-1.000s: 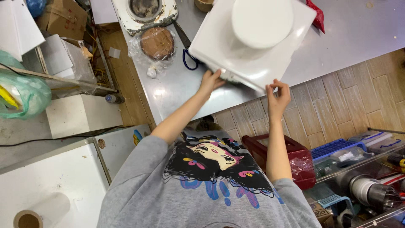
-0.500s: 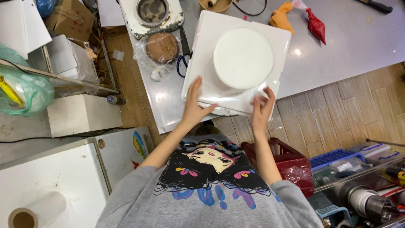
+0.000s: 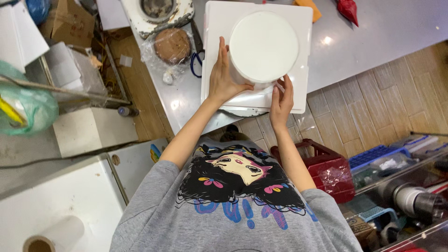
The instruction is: The person retrieves a roll of plastic wrap and a pair of scissors from a cluttered storage area. They cut a sheet of plastic wrap and place it on a white tray. They then place a white bowl on the plastic wrap and proceed to wrap the bowl and tray together using the plastic wrap and tape.
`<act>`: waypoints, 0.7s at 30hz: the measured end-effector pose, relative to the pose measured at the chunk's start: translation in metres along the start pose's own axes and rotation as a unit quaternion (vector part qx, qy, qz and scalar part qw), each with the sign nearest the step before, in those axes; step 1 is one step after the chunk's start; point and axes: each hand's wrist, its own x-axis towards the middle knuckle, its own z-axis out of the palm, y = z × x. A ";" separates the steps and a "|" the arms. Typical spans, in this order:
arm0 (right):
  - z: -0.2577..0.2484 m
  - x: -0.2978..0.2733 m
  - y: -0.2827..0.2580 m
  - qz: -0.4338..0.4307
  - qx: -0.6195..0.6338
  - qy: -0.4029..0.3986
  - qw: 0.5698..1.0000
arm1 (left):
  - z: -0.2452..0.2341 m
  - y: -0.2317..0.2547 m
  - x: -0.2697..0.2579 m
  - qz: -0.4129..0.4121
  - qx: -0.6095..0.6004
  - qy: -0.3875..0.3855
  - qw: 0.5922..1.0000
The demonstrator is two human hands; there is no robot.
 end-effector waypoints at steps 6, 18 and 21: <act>0.003 -0.006 0.006 0.010 -0.054 0.005 0.998 | 0.006 -0.006 -0.005 -0.087 -0.065 -0.054 0.993; 0.045 -0.252 -0.021 0.132 -0.154 0.209 0.957 | -0.014 -0.010 -0.007 -0.118 -0.149 -0.138 0.972; 0.043 -0.336 -0.024 0.222 -0.171 0.264 0.923 | -0.008 -0.022 -0.015 -0.158 -0.144 -0.159 0.964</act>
